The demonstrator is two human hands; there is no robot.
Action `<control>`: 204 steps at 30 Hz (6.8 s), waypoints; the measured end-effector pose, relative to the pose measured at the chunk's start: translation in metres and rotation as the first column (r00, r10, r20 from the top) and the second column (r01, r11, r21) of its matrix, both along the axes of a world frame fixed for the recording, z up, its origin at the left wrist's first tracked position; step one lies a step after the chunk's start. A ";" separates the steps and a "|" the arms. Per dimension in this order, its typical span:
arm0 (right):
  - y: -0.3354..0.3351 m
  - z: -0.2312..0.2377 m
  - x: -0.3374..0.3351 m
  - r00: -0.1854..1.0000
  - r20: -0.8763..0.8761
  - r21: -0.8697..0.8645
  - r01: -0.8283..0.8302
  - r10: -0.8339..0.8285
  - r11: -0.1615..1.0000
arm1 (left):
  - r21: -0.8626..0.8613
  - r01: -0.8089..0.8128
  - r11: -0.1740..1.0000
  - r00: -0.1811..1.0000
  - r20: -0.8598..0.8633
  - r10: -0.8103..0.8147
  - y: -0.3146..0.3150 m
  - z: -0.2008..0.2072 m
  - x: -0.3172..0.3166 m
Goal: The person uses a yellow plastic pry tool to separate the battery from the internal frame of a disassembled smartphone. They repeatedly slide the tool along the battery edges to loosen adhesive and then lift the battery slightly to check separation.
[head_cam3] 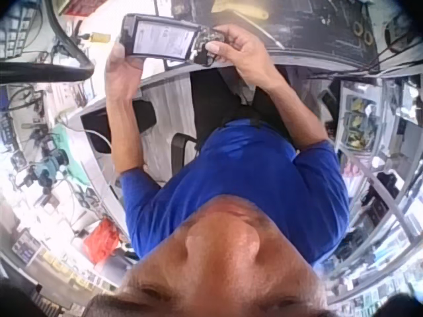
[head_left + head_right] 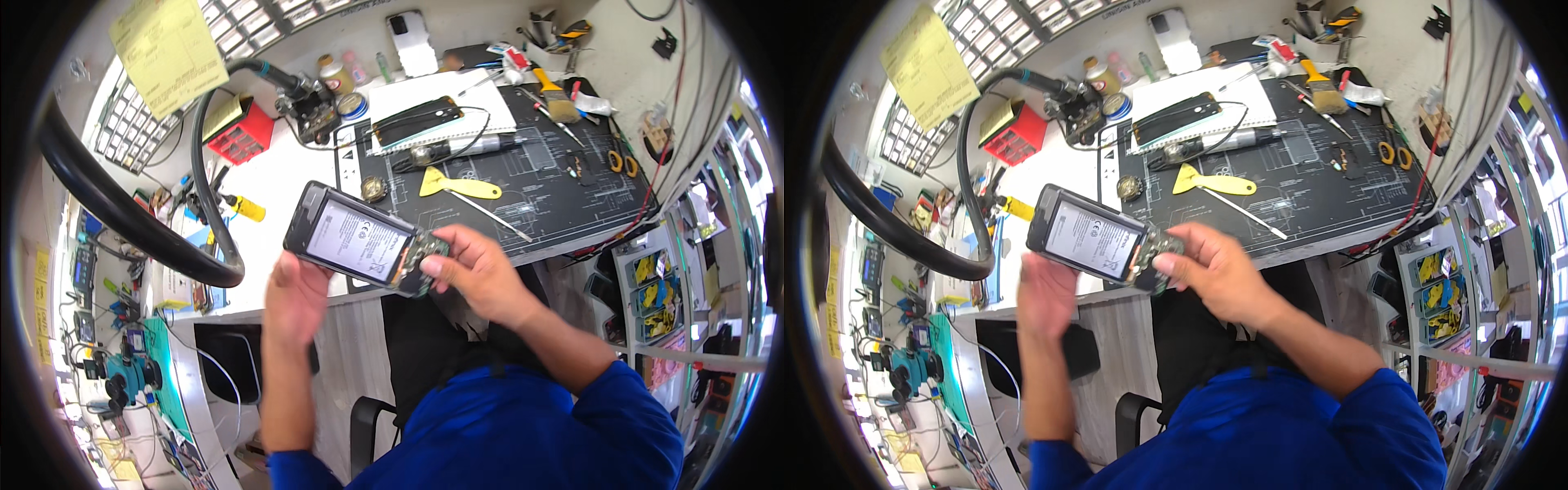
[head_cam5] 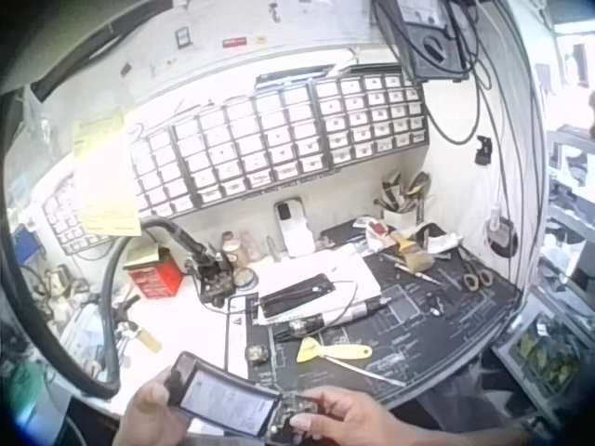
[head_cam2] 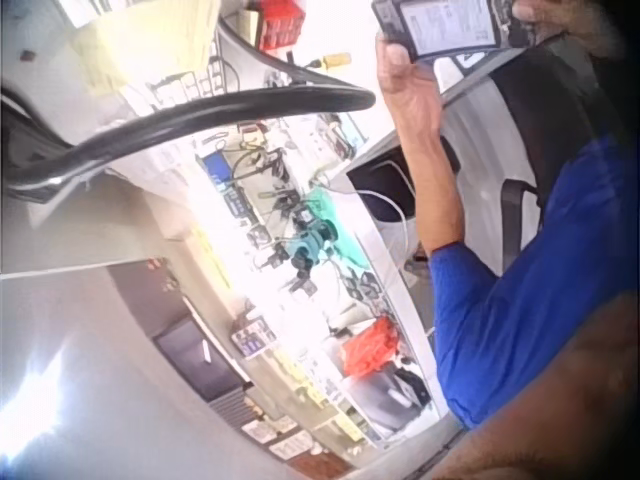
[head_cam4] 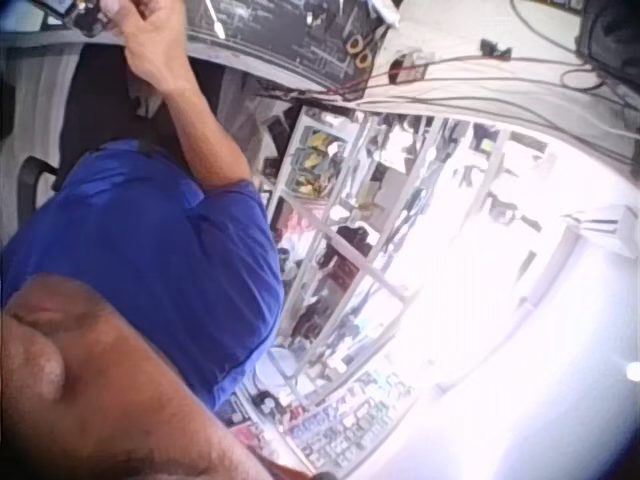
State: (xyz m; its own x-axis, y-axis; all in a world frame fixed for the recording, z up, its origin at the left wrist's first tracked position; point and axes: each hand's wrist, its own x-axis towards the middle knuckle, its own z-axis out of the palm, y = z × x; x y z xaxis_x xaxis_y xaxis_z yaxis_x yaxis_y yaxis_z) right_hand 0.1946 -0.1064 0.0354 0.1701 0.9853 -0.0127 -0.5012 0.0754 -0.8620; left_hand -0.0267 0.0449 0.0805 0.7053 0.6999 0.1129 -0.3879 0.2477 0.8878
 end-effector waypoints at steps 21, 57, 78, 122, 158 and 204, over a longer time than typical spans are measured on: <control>0.037 0.006 0.132 -0.277 0.948 0.160 -0.013 -0.157 0.987 | -0.441 -0.065 0.895 0.937 0.282 0.206 -0.127 -0.038 0.027; 0.060 0.010 0.135 0.043 0.998 0.042 -0.018 -0.041 0.999 | -0.319 -0.333 0.887 0.934 0.014 0.356 -0.126 -0.028 0.031; -0.027 0.075 0.038 0.416 0.907 0.114 -0.111 -0.058 0.987 | 0.032 -0.479 0.877 0.877 -0.024 0.480 -0.138 -0.038 0.050; -0.033 0.095 0.050 0.070 0.996 0.074 -0.255 -0.058 0.964 | 0.240 -0.409 0.880 0.881 -0.148 0.450 -0.146 -0.034 0.050; -0.053 0.057 0.055 0.256 0.920 0.306 0.010 -0.298 0.952 | -0.021 -0.396 0.918 0.867 -0.338 0.366 -0.138 -0.034 0.060; -0.028 -0.142 -0.019 0.524 0.139 -0.661 -0.583 0.840 0.473 | -0.422 -0.348 0.837 0.765 -0.644 -0.007 -0.130 -0.188 -0.017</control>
